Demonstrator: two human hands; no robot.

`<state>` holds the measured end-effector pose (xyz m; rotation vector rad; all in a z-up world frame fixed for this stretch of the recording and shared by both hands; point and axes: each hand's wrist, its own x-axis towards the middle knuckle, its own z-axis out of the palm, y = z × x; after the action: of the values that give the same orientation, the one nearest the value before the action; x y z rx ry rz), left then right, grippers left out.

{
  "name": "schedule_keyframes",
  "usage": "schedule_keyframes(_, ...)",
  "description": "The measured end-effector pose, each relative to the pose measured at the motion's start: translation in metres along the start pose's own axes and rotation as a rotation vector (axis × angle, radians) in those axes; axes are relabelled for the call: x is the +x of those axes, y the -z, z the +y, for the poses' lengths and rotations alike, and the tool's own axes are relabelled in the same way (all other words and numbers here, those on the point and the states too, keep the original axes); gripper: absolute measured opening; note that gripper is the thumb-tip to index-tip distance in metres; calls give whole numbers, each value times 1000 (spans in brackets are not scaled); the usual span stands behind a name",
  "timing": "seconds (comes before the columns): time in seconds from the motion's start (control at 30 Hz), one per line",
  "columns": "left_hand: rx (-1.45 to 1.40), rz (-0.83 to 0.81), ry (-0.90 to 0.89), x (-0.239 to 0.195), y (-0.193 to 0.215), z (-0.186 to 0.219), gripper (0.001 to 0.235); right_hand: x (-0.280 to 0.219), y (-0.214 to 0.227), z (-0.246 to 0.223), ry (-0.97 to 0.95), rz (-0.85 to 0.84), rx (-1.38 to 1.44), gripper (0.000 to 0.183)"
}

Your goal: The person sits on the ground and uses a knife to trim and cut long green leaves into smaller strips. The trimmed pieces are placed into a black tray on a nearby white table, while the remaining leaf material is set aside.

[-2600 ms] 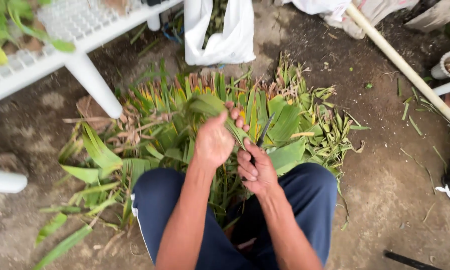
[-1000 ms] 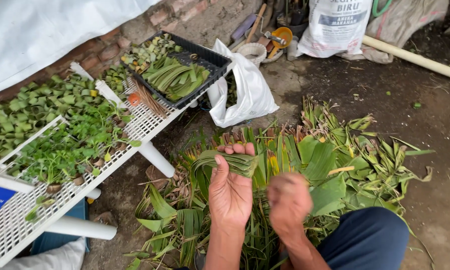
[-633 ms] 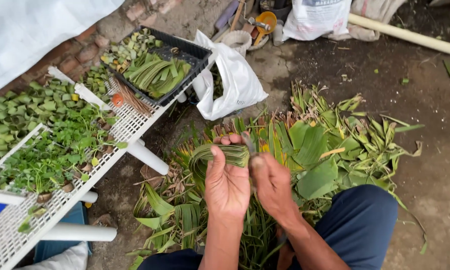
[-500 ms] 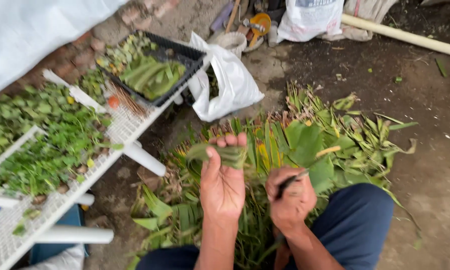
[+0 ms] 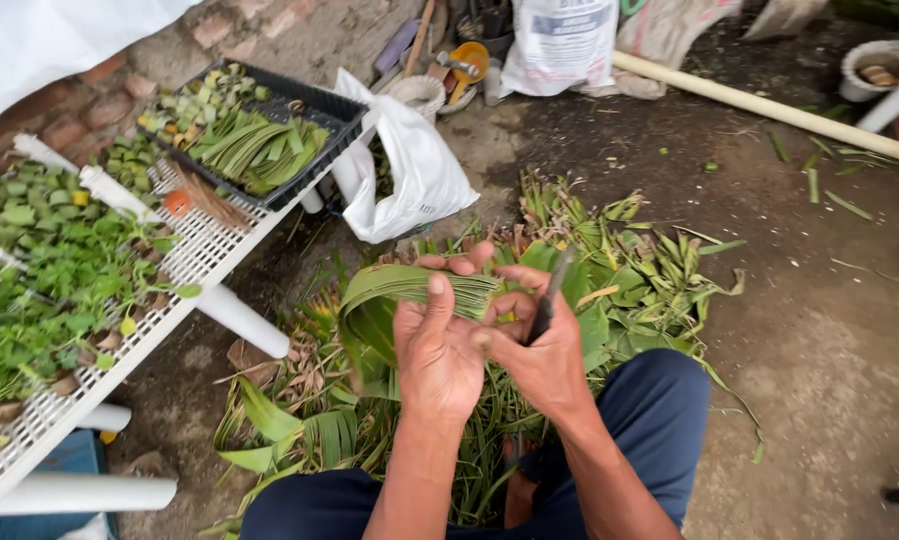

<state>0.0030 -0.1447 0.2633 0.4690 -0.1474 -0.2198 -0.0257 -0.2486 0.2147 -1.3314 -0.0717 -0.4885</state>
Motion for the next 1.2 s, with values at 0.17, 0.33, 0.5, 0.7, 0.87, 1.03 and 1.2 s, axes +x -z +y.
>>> schedule_keyframes(0.17,101,-17,-60,-1,12,-2,16,-4,-9,4,86,77,-31,56)
schedule_keyframes(0.33,49,-24,-100,-7,9,1,17,-4,-35,-18,155,165,16,23)
schedule_keyframes(0.5,-101,-9,-145,-3,19,3,30,3,-27,-16,180,179,20,19)
schedule_keyframes(0.7,-192,20,-210,5,16,-2,23,7,-24,-24,185,109,-28,43)
schedule_keyframes(0.87,-237,32,-195,14,20,-3,22,2,-7,11,219,207,315,43)
schedule_keyframes(1.03,-209,61,-164,15,18,-11,22,-5,-20,4,152,75,14,34)
schedule_keyframes(1.2,-242,-86,-103,19,17,-8,24,4,-2,-12,555,323,-505,55)
